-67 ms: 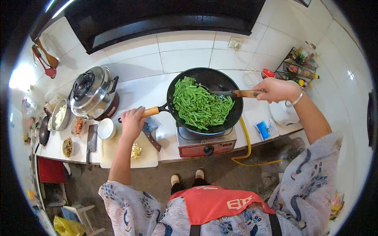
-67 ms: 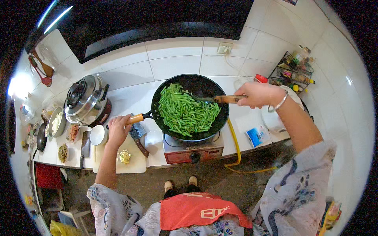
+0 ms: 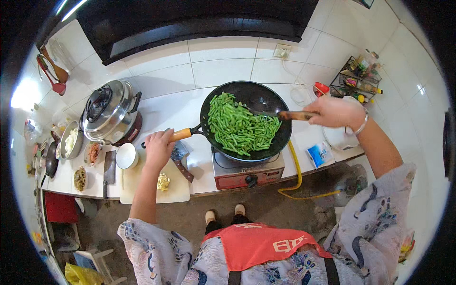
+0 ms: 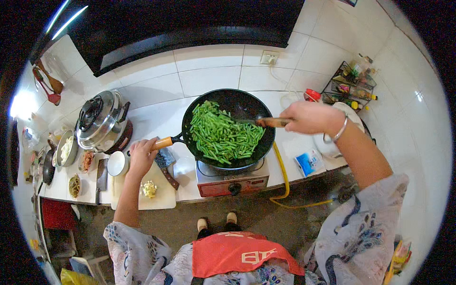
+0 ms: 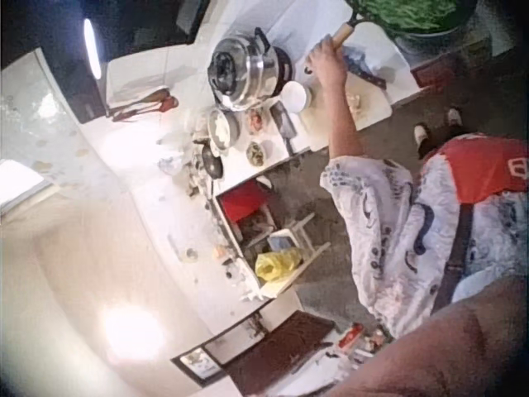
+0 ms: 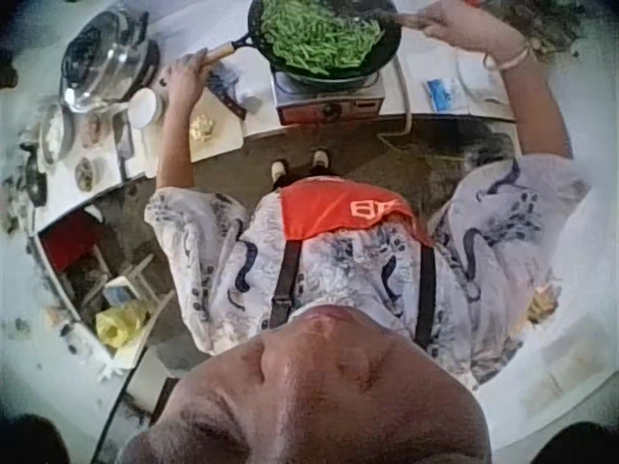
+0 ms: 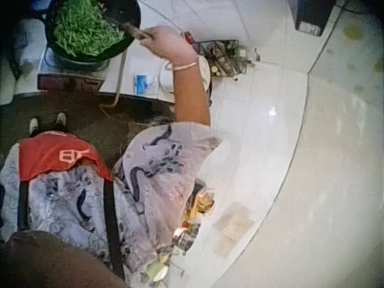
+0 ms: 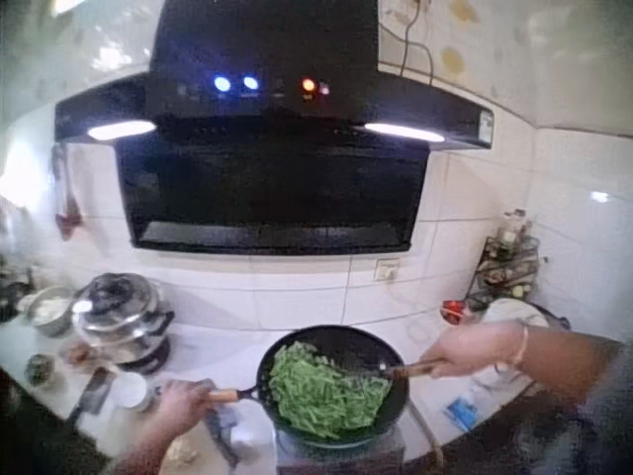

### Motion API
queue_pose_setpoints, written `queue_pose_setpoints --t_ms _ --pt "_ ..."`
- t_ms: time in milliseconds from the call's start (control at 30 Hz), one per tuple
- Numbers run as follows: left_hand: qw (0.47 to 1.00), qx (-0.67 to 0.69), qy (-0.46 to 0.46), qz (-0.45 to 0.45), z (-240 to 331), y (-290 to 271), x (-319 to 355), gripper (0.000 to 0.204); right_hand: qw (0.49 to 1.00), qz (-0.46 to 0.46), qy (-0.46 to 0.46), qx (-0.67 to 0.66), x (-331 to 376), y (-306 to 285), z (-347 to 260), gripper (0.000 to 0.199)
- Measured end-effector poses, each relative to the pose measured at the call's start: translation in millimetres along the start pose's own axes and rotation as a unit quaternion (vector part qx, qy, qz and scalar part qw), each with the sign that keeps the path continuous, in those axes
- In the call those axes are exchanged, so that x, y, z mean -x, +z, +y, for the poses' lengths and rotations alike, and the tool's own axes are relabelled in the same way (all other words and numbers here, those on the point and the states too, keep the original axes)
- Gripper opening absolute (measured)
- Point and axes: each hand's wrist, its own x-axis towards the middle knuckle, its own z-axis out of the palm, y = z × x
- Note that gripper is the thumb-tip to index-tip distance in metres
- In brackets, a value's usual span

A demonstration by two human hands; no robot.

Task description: The person stir-fries green beans in a wok on a gas stove using a spatula. They briefly move a green colander and a white bowl to the sink area before returning to continue cooking the vegetables.

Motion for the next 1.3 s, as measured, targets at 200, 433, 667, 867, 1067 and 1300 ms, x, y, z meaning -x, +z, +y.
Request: queue_pose_setpoints --t_ms 200,433,667,867,1067,1300 --pt "0.999 0.009 0.017 -0.031 -9 -8 -7 0.048 0.964 0.134 0.002 0.231 72 5 -107 0.033" --pt "0.998 -0.010 0.060 -0.025 -24 -4 3 0.046 0.973 0.070 0.086 0.205 104 -53 -182 0.017" --pt "0.996 -0.008 0.088 -0.029 -15 -4 -10 0.044 0.953 0.169 0.090 0.236 31 61 -172 0.010" --pt "0.995 0.026 0.092 -0.008 -36 4 -2 0.045 0.951 0.096 0.165 0.244 41 -10 -135 0.018" --pt "0.997 0.001 0.059 0.040 -26 -2 11 0.046 0.949 -0.018 0.293 0.112 37 -32 -68 0.032" --pt "0.998 0.040 0.043 0.036 -21 4 9 0.046 0.909 -0.077 0.273 -0.307 16 24 -1 0.034"
